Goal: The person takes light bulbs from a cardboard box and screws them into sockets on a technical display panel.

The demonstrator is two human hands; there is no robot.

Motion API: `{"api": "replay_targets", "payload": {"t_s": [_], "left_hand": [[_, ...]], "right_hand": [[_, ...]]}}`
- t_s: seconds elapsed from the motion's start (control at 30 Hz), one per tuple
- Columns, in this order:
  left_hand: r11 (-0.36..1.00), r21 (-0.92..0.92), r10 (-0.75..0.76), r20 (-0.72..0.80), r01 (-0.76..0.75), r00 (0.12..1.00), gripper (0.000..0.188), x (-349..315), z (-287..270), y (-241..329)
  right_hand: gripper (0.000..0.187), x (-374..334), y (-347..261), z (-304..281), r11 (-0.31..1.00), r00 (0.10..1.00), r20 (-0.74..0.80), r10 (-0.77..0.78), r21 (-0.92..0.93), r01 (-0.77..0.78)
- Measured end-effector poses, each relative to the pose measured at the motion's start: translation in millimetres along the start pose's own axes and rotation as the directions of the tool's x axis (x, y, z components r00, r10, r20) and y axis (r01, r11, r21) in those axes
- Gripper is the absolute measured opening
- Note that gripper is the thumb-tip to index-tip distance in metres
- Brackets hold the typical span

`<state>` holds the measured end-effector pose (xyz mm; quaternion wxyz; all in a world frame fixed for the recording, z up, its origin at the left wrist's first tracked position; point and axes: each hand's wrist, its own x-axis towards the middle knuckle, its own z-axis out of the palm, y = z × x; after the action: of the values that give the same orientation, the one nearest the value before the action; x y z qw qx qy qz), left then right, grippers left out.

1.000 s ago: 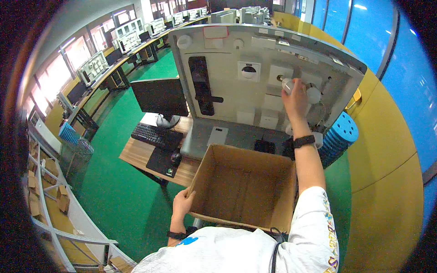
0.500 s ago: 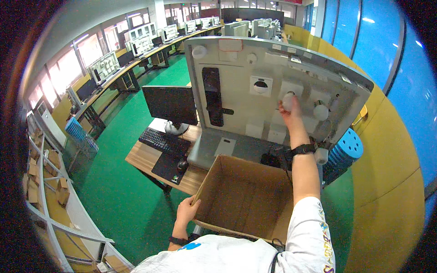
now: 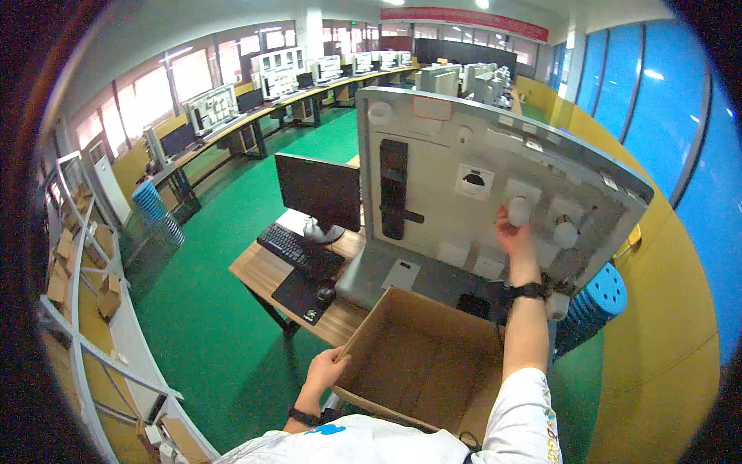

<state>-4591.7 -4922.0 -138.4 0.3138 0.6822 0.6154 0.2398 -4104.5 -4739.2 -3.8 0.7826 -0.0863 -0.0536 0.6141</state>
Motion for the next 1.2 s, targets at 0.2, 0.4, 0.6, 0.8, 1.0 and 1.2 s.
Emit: {"api": "replay_targets", "payload": {"t_s": [0.2, 0.4, 0.6, 0.8, 1.0, 1.2], "left_hand": [[0.999, -0.015, -0.039, 0.009, 0.039, 0.999, 0.035, -3, -5, 13], [1.0, -0.012, -0.008, 0.061, 0.009, 0.998, 0.033, -4, -10, 15], [1.0, 0.015, 0.0, 0.027, 0.0, 1.0, 0.032, -4, -4, 6], [1.0, 0.017, -0.027, 0.122, 0.025, 0.992, 0.035, 4, -4, 13], [1.0, 0.001, -0.009, 0.1, 0.009, 0.995, 0.035, 3, -4, 13], [1.0, 0.017, -0.025, 0.05, 0.025, 0.998, 0.034, -2, -6, 8]], "right_hand": [[0.054, -19, -8, 17, 0.805, 0.905, -0.142, -0.4, -0.527, 0.273], [0.048, -19, -13, 10, 0.953, 0.945, -0.234, -0.228, -0.252, 0.167], [0.049, -17, -5, 26, 0.867, 0.888, -0.334, -0.315, -0.482, 0.126], [0.053, -11, -38, -7, 0.895, 0.975, -0.196, -0.107, -0.446, 0.009], [0.065, -8, -34, 5, 0.831, 0.885, -0.324, -0.335, -0.544, 0.116], [0.065, -29, -5, 11, 0.918, 0.981, -0.163, -0.101, -0.395, 0.029]]}}
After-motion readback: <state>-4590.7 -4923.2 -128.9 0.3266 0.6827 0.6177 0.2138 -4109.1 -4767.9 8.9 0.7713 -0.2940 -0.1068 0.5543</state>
